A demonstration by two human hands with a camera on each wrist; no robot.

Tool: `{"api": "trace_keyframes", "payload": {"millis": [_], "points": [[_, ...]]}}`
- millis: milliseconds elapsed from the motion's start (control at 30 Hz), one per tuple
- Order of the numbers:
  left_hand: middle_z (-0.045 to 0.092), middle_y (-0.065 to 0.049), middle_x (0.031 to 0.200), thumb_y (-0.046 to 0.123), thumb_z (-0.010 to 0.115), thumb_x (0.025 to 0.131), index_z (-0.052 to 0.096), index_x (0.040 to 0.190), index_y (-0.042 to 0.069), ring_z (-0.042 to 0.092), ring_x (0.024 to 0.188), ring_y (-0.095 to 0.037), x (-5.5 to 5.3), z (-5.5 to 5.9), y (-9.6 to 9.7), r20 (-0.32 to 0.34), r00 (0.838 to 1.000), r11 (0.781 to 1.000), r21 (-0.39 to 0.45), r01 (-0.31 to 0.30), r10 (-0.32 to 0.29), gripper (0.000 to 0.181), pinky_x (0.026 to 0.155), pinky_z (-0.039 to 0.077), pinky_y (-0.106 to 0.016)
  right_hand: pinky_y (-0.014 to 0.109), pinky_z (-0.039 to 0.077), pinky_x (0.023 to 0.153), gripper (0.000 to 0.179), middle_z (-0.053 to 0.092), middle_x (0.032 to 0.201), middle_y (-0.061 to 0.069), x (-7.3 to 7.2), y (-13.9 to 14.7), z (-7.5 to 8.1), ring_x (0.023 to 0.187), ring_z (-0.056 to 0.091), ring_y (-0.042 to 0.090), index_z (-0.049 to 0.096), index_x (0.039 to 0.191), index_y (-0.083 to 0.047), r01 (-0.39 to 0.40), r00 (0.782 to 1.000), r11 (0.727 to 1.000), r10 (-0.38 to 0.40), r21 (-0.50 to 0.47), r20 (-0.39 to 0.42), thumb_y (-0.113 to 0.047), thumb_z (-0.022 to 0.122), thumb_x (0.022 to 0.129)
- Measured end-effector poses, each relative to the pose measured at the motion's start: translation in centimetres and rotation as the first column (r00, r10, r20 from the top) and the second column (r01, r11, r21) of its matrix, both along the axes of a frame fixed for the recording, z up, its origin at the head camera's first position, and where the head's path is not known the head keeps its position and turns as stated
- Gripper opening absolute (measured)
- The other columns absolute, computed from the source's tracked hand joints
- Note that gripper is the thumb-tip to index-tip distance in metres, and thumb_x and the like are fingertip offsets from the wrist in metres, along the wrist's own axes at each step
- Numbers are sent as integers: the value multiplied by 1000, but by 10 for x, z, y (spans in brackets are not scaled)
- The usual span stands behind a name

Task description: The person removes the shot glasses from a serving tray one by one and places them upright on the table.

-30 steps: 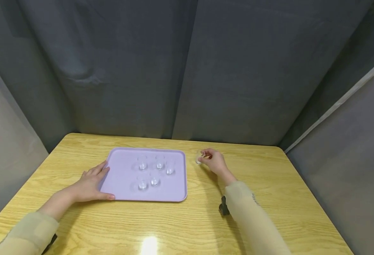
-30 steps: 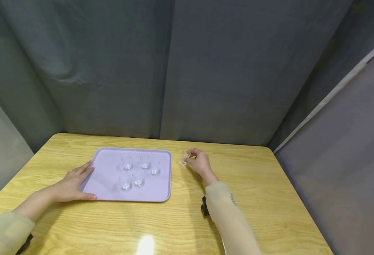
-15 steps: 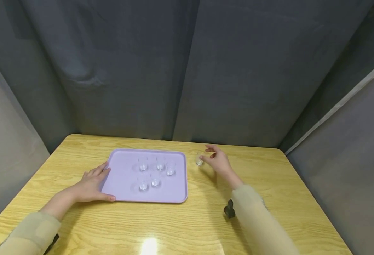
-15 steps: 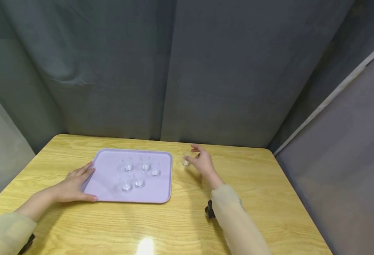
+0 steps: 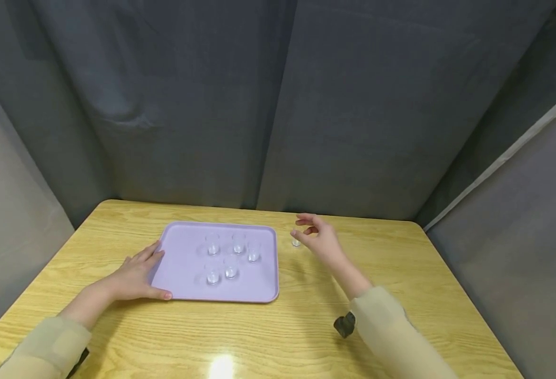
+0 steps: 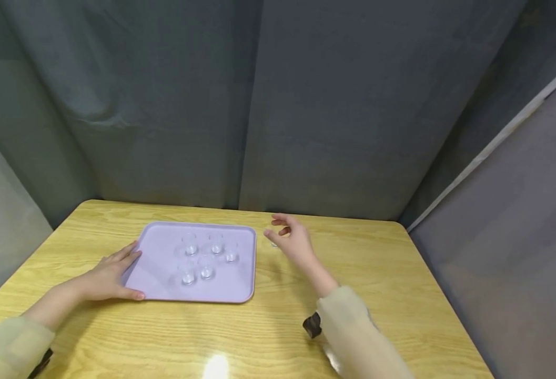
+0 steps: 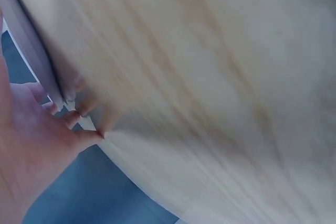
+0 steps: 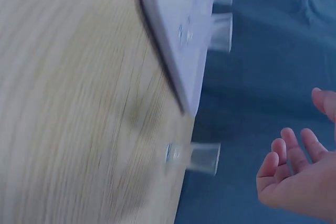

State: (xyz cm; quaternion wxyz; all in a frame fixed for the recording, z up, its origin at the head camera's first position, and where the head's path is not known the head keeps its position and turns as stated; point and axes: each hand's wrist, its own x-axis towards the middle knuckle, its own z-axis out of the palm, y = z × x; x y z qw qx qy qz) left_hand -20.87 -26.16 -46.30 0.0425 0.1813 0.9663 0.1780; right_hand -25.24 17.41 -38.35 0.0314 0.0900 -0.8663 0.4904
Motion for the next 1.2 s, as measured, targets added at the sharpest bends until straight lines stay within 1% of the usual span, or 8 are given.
{"api": "trace_keyframes", "payload": {"millis": [200,467,567,633,733,800,967,1200], "points": [[10,-31,153,66,71,67,28,142,-11,16,134,-55,6,1,0,25,1000,999,43,-13,12,116,103,15,-69,23,47,71,46,63,118,9,20,-19,5,94,58,23,55,128,-12,-21,1000,996,23,-82,16,-19,70,86],[11,-32,152,64,70,70,27,142,-12,17,134,-55,8,-2,-2,-3,1000,998,59,-1,1,114,104,14,-69,23,48,67,46,64,116,6,42,-44,2,89,58,18,57,127,-12,-41,998,993,45,-113,33,-15,72,84],[10,-31,153,64,70,70,27,143,-11,17,134,-55,8,-4,-4,-7,1000,998,58,2,-1,113,104,14,-68,23,48,66,45,64,116,10,55,-55,8,88,57,20,57,127,-8,-69,997,989,74,-131,31,-12,71,84],[10,-31,153,64,70,70,27,143,-11,17,134,-55,8,-5,-6,-8,1000,998,57,4,-4,113,104,15,-68,23,48,67,45,64,115,9,59,-62,5,86,56,20,58,125,-8,-80,996,986,86,-147,32,-10,72,83],[9,-30,153,64,71,70,27,144,-9,17,133,-55,8,-5,-6,-2,1000,998,58,4,-4,113,103,15,-68,22,48,67,43,65,113,11,62,-73,-1,83,56,20,59,123,-7,-101,994,982,108,-160,35,-10,72,82],[9,-30,153,64,71,69,27,144,-9,17,133,-56,8,-3,-6,6,1000,999,54,1,-1,114,103,15,-68,21,47,65,42,65,112,8,57,-79,-15,81,56,17,60,121,-10,-117,992,980,125,-164,36,-13,73,81],[9,-29,153,66,70,68,27,145,-8,17,133,-55,7,0,-4,17,1000,999,36,-10,9,115,102,18,-69,19,44,61,45,62,118,11,55,-92,-32,83,53,16,58,124,-12,-154,981,973,171,-175,90,-18,73,83],[11,-31,153,66,70,69,29,144,-8,21,131,-57,8,2,0,13,1000,1000,29,0,0,113,101,21,-69,19,40,55,49,60,120,15,48,-108,-51,77,50,14,56,126,-9,-135,973,969,169,-205,155,-17,73,81]]}}
